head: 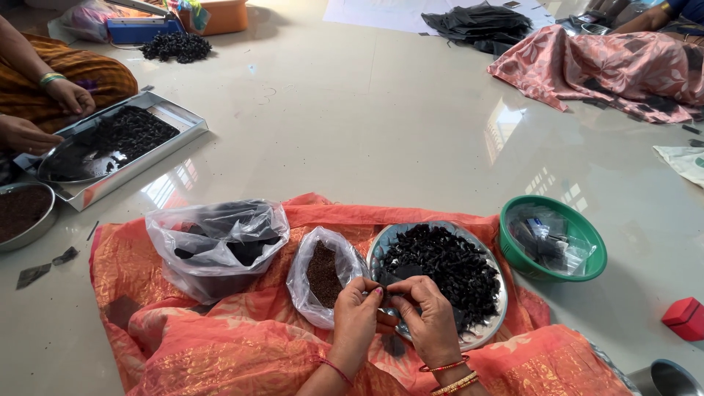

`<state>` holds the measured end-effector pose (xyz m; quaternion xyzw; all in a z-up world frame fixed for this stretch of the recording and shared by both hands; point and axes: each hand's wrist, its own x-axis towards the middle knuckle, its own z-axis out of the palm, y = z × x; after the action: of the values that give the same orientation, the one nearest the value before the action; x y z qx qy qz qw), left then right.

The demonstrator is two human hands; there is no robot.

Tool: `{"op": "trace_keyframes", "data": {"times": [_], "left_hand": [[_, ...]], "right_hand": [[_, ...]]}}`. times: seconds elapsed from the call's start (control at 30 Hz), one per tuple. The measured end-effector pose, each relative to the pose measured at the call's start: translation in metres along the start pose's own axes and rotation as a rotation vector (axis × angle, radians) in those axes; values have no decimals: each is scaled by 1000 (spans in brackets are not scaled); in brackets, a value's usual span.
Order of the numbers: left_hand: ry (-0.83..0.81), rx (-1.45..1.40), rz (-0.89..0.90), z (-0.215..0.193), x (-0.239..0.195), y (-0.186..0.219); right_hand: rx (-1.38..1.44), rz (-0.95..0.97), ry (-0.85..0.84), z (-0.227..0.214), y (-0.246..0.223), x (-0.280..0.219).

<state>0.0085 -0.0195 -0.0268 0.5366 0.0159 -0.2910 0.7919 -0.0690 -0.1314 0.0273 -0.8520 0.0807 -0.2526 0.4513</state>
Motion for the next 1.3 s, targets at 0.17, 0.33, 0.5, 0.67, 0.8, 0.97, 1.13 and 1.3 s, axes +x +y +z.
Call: {"op": "trace_keyframes", "data": {"times": [0.17,0.33,0.5,0.67,0.8,0.97,1.13,1.3], "left_hand": [[-26,-28,42,-2,-2,0],[-105,-46,75,0,-7,8],[-152,-67,35,0,-9,11],[-148,-43,59,-1,-6,6],[-141,-34,44,1,-10,11],[-148,32,91,6,-14,13],[-204,96,280,4,-9,-4],[-235,151,308,11,-19,4]], "right_hand": [[34,0,51,6,14,-3],[248,115,170,20,38,-8],[652,325,199,27,52,-7],[617,335,199,27,53,-8],[764,434,204,25,40,-6],[771,426,264,32,58,-4],[817,390,307,27,50,0],[793,381,251,17,34,6]]}}
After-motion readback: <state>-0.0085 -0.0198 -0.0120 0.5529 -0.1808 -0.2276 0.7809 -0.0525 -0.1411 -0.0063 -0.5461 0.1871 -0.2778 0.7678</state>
